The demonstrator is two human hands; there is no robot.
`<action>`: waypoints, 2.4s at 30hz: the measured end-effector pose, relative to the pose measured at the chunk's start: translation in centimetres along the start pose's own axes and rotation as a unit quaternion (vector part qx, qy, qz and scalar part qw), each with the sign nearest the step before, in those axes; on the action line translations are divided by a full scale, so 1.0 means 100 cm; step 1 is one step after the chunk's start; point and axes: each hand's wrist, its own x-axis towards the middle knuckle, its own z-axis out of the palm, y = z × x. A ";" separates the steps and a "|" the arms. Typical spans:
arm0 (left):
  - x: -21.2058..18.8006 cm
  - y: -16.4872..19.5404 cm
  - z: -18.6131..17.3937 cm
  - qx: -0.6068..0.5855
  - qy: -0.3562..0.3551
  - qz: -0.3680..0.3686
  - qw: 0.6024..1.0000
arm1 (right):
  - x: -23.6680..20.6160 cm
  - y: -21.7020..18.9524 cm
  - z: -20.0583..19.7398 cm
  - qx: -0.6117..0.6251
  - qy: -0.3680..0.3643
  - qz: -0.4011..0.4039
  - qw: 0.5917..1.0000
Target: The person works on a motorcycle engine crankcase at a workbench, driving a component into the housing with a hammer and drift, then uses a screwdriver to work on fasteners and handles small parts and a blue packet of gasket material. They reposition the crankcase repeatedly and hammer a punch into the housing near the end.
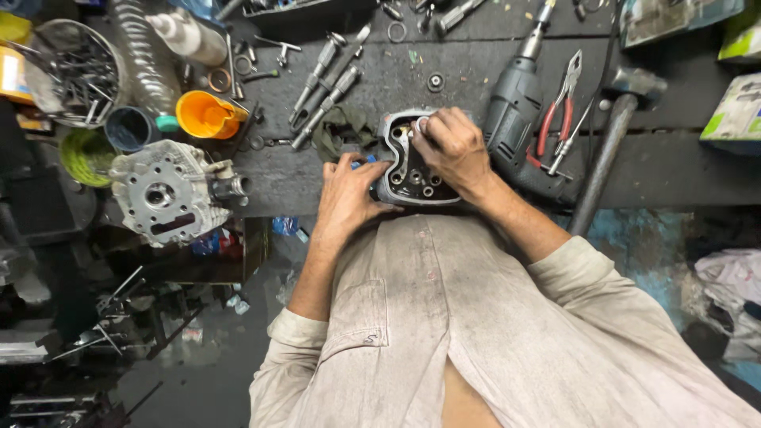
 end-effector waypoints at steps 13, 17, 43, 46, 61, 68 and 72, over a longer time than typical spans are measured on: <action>0.073 0.026 0.002 -0.060 0.147 0.062 0.985 | -0.021 -0.010 -0.018 -0.004 -0.028 -0.018 0.999; 0.085 0.027 0.023 -0.034 0.144 0.070 0.986 | -0.023 -0.012 -0.024 0.006 -0.016 -0.012 1.000; 0.026 0.088 -0.002 0.088 0.186 0.314 0.927 | 0.002 0.038 -0.221 0.311 0.223 0.125 0.916; -0.013 0.082 0.021 0.167 0.209 0.390 0.881 | -0.005 0.041 -0.214 0.333 0.192 0.160 0.909; -0.153 0.046 0.161 0.166 0.284 0.118 0.937 | -0.102 -0.003 -0.025 0.406 0.006 0.228 0.885; -0.176 0.058 0.222 -0.032 0.358 -0.024 0.933 | -0.130 -0.012 -0.024 0.236 -0.054 0.092 0.966; -0.174 0.058 0.242 -0.430 0.335 -0.339 0.767 | -0.127 -0.015 -0.031 0.199 -0.080 0.047 0.976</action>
